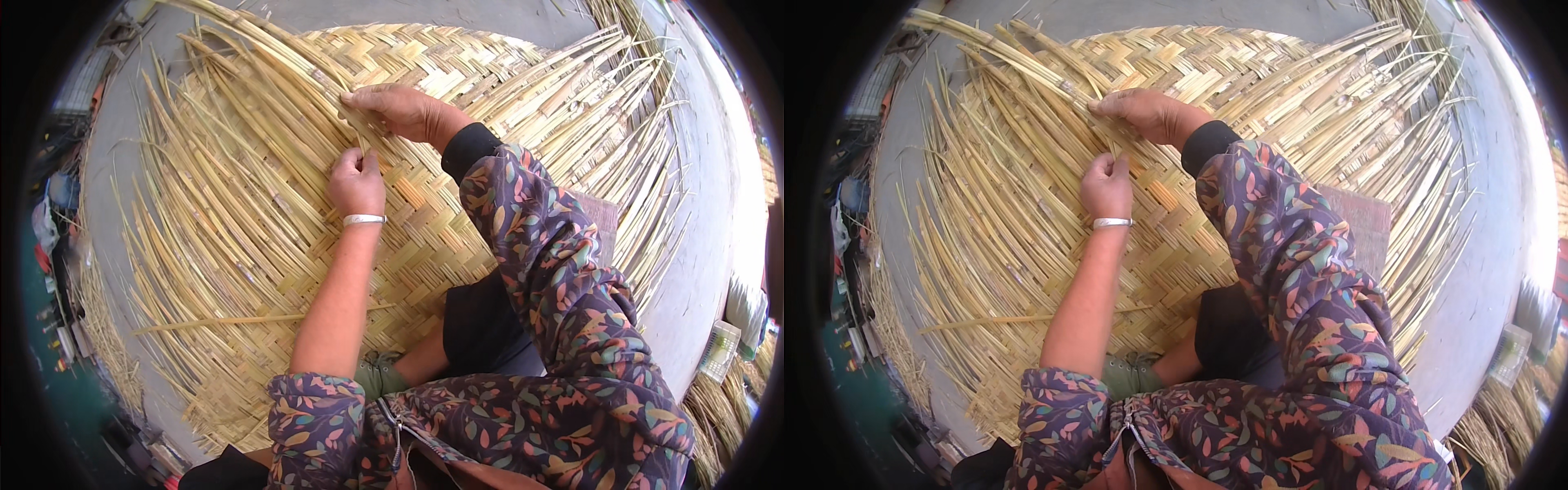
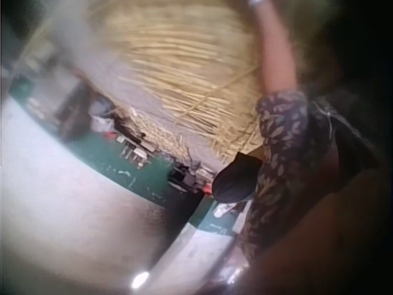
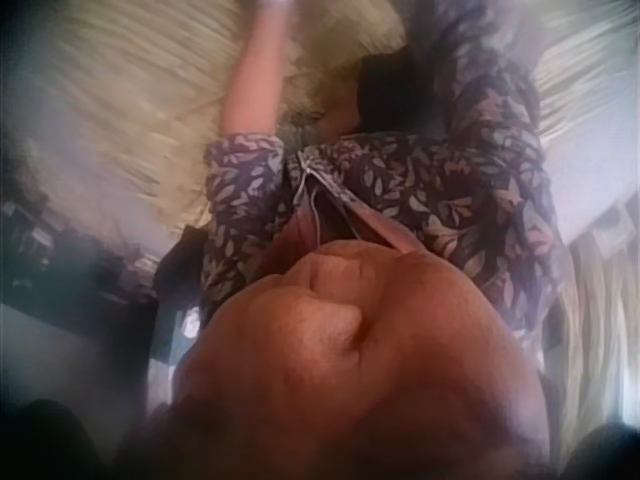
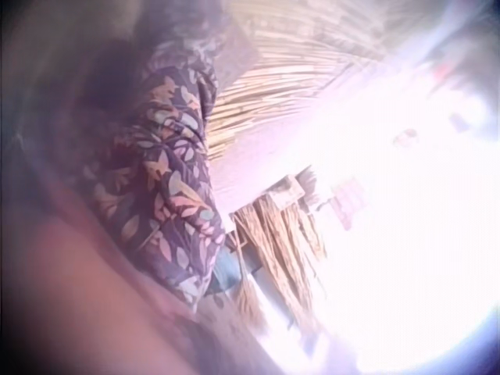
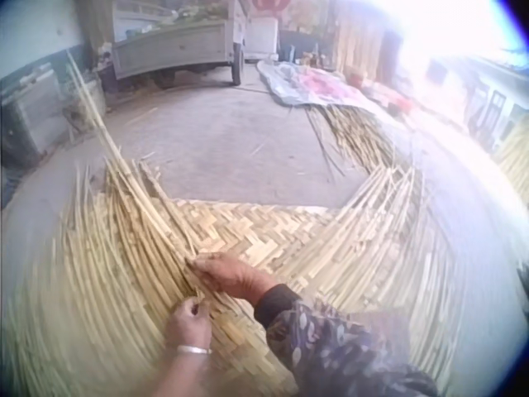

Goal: The person sits on the floor and weaves dried palm leaves into a basket by hand, interlacing strips in an over-under pattern. The person periodically adjusts the position of the partially woven basket to continue working on different sections.

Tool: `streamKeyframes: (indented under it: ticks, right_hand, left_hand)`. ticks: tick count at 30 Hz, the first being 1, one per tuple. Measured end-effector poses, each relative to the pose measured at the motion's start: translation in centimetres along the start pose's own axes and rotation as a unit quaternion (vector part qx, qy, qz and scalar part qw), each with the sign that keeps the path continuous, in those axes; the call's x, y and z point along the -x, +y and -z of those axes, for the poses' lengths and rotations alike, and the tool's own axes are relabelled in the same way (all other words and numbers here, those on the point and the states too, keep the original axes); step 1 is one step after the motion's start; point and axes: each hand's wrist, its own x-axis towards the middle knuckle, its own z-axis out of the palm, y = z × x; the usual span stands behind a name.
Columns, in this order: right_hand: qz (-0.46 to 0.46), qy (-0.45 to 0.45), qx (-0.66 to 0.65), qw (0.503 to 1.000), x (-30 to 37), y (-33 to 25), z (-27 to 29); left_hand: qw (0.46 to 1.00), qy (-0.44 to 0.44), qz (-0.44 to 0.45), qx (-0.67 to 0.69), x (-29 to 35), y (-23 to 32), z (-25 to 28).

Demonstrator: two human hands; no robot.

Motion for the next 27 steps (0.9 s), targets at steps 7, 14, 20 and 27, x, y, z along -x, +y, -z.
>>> streamKeyframes:
  ticks: [7, 14, 20, 27]
  right_hand:
    - [0.143, 0.123, -0.169, 0.967, 2.3, -0.7, 1.9]
    - [0.232, 0.256, 0.059, 0.937, 6.0, -2.0, 4.6]
    - [0.107, 0.303, 0.063, 0.945, 6.7, 0.8, 7.0]
    - [0.058, 0.215, -0.024, 0.975, 3.9, 1.9, 4.1]
  left_hand:
    - [0.994, -0.107, 0.007, 0.01, -0.7, -1.4, 0.7]
    - [0.993, -0.117, 0.013, -0.027, -0.7, -1.5, -0.2]
    - [0.978, -0.168, 0.121, 0.04, -1.2, -1.2, -0.6]
    - [0.952, -0.226, 0.175, 0.11, -1.5, -1.1, 0.2]
